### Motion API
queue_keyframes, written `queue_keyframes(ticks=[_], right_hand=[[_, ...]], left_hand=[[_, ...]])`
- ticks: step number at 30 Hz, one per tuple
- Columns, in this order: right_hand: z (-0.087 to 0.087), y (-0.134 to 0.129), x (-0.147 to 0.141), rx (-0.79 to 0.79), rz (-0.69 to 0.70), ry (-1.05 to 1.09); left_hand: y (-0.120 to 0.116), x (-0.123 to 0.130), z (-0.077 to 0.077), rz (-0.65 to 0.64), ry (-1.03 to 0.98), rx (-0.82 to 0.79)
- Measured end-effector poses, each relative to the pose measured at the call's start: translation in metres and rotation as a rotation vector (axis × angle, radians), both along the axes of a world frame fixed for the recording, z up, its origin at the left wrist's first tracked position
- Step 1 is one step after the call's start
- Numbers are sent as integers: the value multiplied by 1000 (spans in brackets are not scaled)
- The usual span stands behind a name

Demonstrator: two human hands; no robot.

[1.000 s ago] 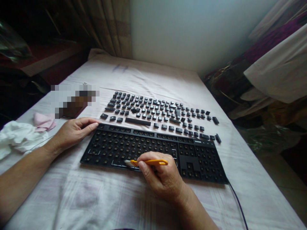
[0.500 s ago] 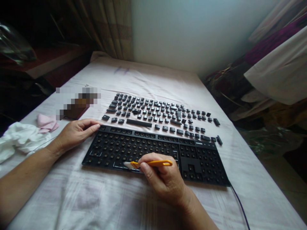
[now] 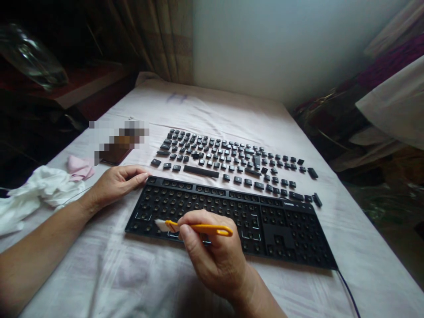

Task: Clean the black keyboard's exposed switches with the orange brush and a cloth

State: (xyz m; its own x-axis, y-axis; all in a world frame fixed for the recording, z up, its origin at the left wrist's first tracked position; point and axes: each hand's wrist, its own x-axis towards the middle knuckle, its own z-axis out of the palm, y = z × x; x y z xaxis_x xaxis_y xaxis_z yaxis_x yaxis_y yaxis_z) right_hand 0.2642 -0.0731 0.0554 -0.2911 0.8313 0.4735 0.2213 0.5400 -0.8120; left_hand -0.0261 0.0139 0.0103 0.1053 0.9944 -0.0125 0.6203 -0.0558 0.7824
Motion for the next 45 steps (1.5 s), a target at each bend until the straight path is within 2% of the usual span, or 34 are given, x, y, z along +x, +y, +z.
queue_keyframes(ticks=[3, 6, 11, 17, 22, 30, 38, 45], right_hand=[[-13, 2, -6, 20, 29, -36], [-18, 2, -7, 57, 42, -89], [-18, 5, -10, 110, 52, -180], [-17, 5, -13, 63, 81, -127], [-17, 5, -8, 30, 42, -22], [-21, 6, -8, 43, 102, -109], [-25, 2, -6, -84, 40, 91], [-22, 4, -11, 23, 70, -43]], left_hand=[[0, 1, 1, -3, -9, -3], [0, 2, 0, -3, -18, -3], [-1, 2, 0, -13, -32, 3], [-1, 2, 0, -13, -33, 9], [-1, 0, -2, -17, -39, 17], [-1, 3, 1, -29, -42, 23], [-1, 2, 0, -42, -57, 20], [-1, 1, -1, -54, -57, 27]])
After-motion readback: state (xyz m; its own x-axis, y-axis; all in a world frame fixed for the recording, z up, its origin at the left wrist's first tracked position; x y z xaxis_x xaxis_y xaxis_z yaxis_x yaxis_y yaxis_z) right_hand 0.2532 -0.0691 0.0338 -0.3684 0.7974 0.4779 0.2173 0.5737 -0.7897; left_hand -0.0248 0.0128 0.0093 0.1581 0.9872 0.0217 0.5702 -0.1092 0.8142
